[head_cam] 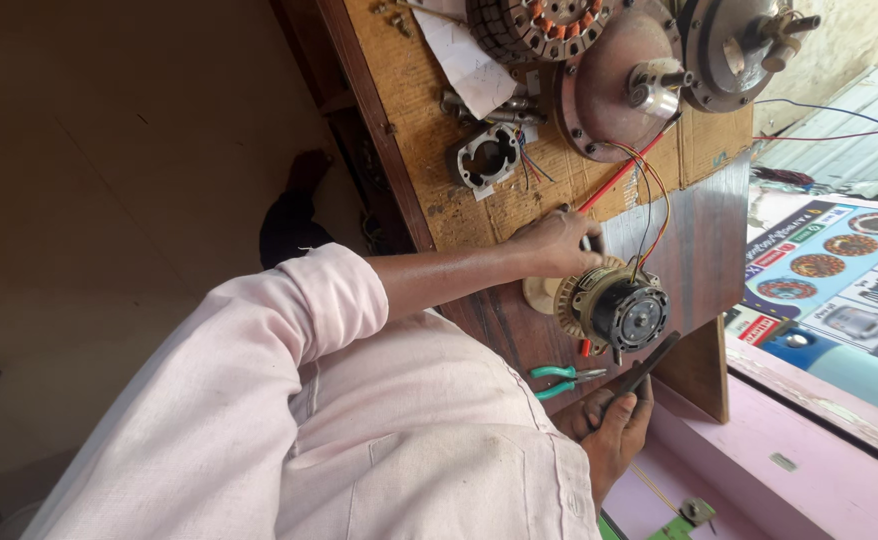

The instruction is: The person disassembles a ceiling fan motor, removes the rotor, and then reassembles the unit by inserting the rotor back into the stator and securing the end caps. The person uses pliers and a screwdriver to manipulate the components and wires.

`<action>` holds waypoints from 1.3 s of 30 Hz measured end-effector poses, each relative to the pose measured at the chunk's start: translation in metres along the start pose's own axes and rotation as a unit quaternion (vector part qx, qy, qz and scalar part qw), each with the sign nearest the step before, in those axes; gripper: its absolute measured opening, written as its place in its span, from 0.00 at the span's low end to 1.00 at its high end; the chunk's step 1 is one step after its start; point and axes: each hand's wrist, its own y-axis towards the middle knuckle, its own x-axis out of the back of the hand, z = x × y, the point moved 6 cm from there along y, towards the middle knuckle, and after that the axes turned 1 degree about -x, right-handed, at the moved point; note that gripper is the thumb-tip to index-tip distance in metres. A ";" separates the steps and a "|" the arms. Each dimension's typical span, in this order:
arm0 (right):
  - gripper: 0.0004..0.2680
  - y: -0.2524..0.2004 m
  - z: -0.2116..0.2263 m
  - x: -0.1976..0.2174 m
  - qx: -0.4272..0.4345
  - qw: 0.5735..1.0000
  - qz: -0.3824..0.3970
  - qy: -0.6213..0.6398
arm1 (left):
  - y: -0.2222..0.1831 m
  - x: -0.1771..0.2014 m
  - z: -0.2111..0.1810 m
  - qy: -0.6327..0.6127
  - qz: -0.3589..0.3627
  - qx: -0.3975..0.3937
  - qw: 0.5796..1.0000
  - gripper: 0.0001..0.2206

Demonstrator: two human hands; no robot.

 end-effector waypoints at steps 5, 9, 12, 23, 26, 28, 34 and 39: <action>0.22 0.002 -0.003 0.005 -0.025 1.000 -0.013 0.006 | -0.001 -0.016 0.018 -0.002 0.021 -0.009 1.000 0.11; 0.21 0.002 -0.001 0.000 0.002 0.995 -0.045 -0.086 | 0.006 -0.016 -0.014 -0.019 0.049 -0.084 0.995 0.14; 0.20 0.008 -0.001 0.004 0.046 0.990 -0.056 -0.117 | 0.008 -0.019 -0.068 0.099 0.092 -0.282 0.950 0.23; 0.20 -0.035 0.001 0.095 0.276 0.884 -0.369 0.074 | 0.011 -0.039 -0.102 0.298 0.263 -0.239 0.886 0.46; 0.09 -0.002 0.012 0.026 0.314 0.857 -0.305 -0.272 | 0.007 -0.034 -0.090 0.330 0.267 -0.154 0.892 0.40; 0.10 0.031 -0.005 0.010 0.098 0.887 -0.214 -0.397 | 0.006 -0.031 -0.093 0.320 0.254 -0.150 0.900 0.42; 0.07 0.021 0.002 0.076 0.142 0.969 -0.203 -0.008 | 0.004 -0.032 -0.104 0.331 0.249 -0.143 0.899 0.46; 0.08 0.043 -0.030 0.035 0.138 0.895 -0.163 -0.391 | 0.000 -0.034 -0.104 0.348 0.260 -0.084 0.897 0.50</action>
